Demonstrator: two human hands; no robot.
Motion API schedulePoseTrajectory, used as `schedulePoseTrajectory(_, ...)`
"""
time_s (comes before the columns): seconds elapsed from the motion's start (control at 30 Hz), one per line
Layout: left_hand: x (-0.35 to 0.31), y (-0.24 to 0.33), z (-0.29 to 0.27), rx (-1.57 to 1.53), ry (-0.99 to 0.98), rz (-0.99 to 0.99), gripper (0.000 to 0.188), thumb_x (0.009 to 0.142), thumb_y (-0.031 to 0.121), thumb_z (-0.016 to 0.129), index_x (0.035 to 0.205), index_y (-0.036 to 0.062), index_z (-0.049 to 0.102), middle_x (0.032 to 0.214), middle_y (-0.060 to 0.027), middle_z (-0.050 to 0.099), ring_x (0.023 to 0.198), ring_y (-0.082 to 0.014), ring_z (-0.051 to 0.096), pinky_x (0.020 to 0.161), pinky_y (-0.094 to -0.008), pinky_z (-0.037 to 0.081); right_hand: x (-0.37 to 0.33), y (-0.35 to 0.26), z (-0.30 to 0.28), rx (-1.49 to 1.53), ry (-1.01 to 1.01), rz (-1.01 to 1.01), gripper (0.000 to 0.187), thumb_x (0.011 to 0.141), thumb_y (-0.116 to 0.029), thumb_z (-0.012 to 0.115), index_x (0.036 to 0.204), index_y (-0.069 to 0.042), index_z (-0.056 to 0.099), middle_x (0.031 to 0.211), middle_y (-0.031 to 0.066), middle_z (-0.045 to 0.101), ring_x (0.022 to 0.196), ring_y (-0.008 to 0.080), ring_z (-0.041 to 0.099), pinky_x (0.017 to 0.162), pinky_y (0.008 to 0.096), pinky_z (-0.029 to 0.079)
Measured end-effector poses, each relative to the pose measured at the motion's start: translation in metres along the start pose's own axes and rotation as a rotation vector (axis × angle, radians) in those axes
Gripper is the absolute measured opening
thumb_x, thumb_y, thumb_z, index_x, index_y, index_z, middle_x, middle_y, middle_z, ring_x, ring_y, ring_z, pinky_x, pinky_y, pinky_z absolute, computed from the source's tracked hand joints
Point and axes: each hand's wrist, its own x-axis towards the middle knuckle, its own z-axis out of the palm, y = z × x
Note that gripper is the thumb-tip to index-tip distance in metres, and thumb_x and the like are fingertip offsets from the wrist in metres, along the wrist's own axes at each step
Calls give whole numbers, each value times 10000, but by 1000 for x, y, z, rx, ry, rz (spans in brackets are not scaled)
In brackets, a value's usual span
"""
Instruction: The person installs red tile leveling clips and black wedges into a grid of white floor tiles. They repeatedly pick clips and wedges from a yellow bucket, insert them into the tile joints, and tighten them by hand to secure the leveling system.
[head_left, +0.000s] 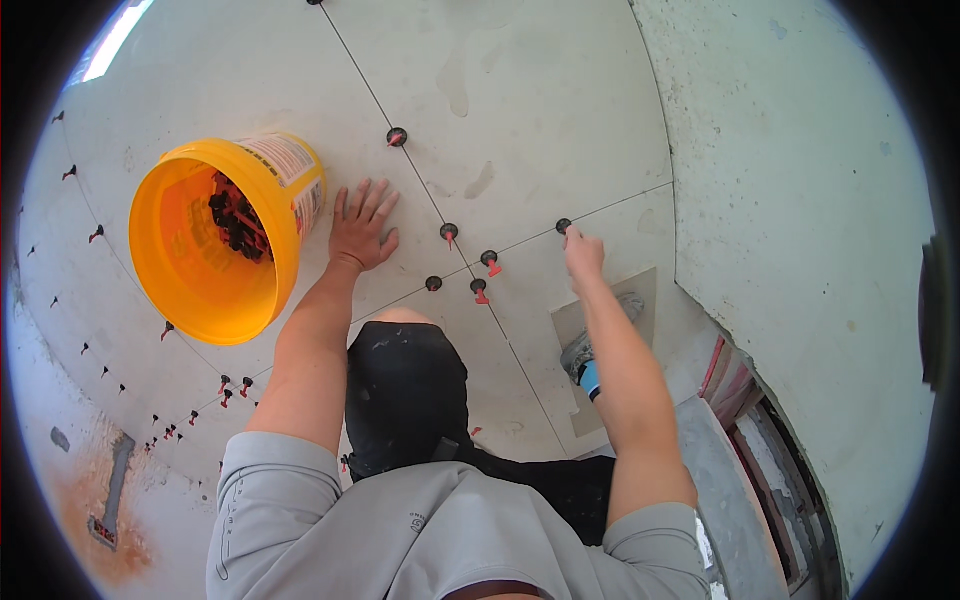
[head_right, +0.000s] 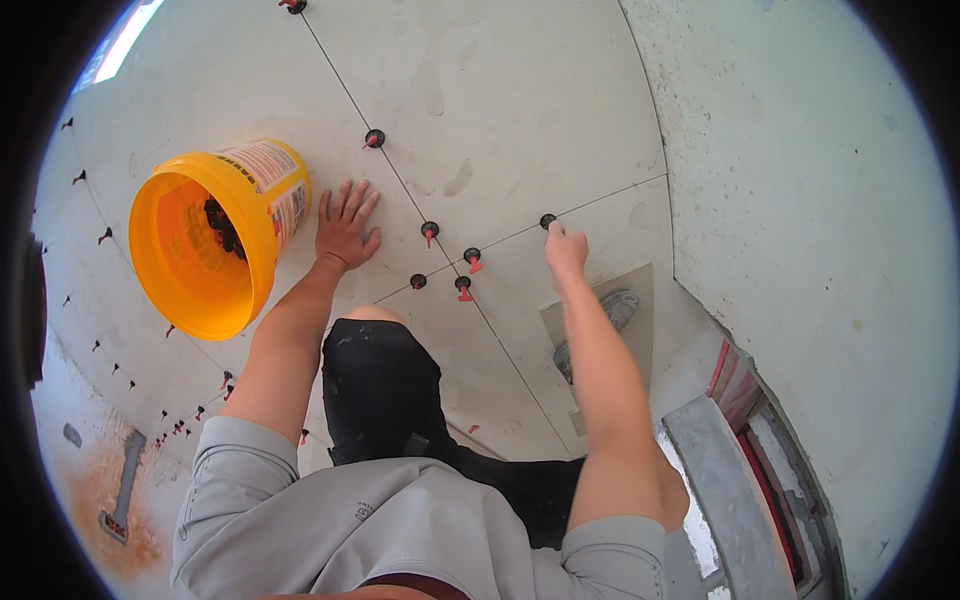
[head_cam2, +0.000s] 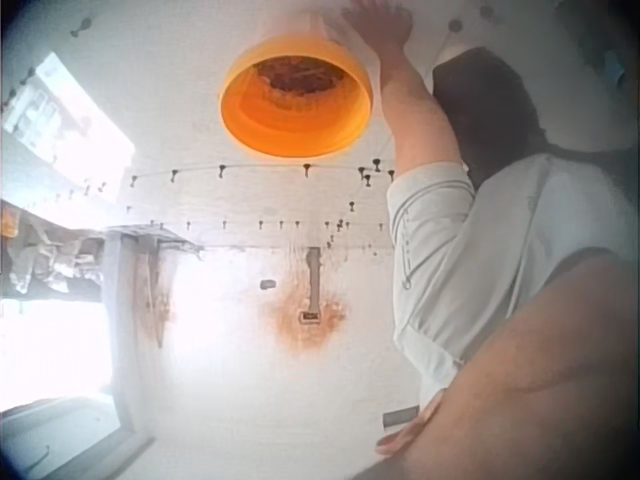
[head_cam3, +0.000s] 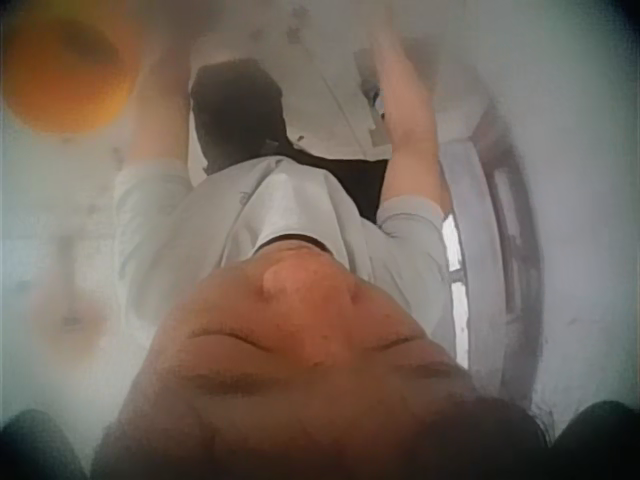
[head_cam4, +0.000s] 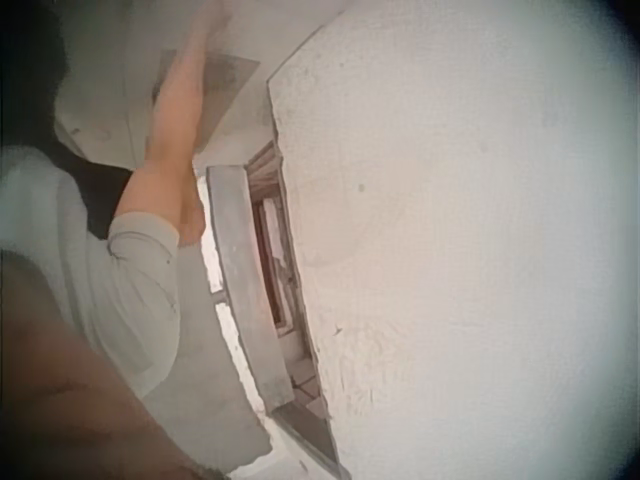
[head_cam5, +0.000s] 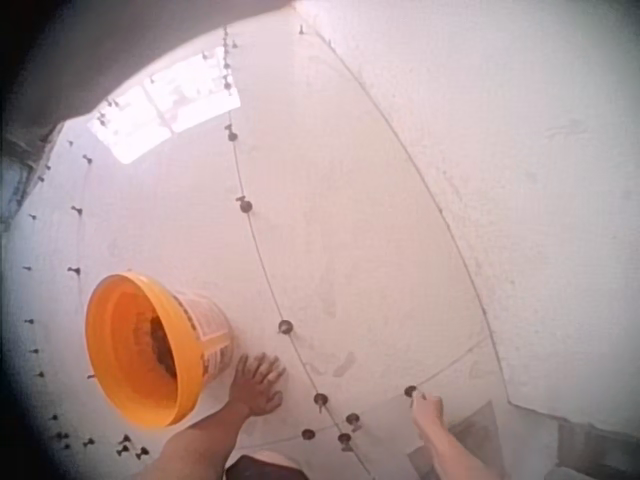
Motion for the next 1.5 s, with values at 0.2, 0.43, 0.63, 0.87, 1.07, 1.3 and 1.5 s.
schedulePoseTrajectory(0.2, -3, -2, -3, 4, 19, 24, 679, 813, 376, 562, 1450, 213, 391, 1569, -37, 291, 1458, -272, 224, 1180, -547, 95, -11, -23, 29, 1213, -69, 778, 232, 936, -213, 497, 732, -104, 503, 544, 0, 398, 449, 145, 371, 424, 310, 301)
schedulePoseTrajectory(0.43, -2, 0, 0, 21, -17, 1, 661, 837, 419, 534, 1458, 260, 374, 1586, 8, 248, 1475, -230, 173, 1193, -533, 67, -21, -11, -3, 213, 48, 136, 256, 911, -304, 595, 803, -73, 576, 611, 44, 510, 550, 173, 500, 517, 332, 411)
schedulePoseTrajectory(0.63, -1, -1, 0, 24, -10, -1, 662, 835, 419, 536, 1458, 261, 377, 1585, 7, 250, 1472, -229, 183, 1193, -534, 68, -25, -22, -23, -1050, 101, -730, 217, 892, -256, 607, 845, -55, 675, 862, 118, 676, 840, 257, 655, 710, 409, 527)
schedulePoseTrajectory(0.87, -2, -1, 0, 8, 18, 3, 662, 829, 413, 549, 1454, 268, 383, 1581, 11, 257, 1469, -226, 189, 1194, -531, 74, -5, -38, -32, -1329, -146, -1031, 190, 881, -157, 563, 784, -51, 688, 821, 130, 690, 823, 284, 669, 707, 424, 534)
schedulePoseTrajectory(1.07, -4, -2, 1, 11, -9, -9, 667, 829, 414, 549, 1457, 266, 379, 1580, 11, 260, 1470, -222, 187, 1195, -531, 71, -23, -27, -14, -720, 89, -471, 294, 880, -179, 533, 721, 31, 664, 746, 198, 685, 737, 323, 687, 696, 443, 526)
schedulePoseTrajectory(1.3, -3, -2, 1, 11, 20, 1, 671, 831, 416, 541, 1462, 264, 371, 1584, 11, 251, 1473, -224, 180, 1194, -532, 67, -10, -34, 29, 960, 169, 626, 143, 883, -150, 525, 784, -63, 580, 598, 4, 527, 483, 134, 437, 440, 302, 328)
schedulePoseTrajectory(1.5, 0, 0, -1, 21, 10, 7, 670, 835, 417, 538, 1464, 263, 367, 1585, 8, 245, 1472, -225, 178, 1194, -533, 68, -3, -20, 22, 537, 126, 405, 185, 897, -227, 583, 834, -53, 571, 639, 21, 538, 508, 153, 482, 452, 320, 366)
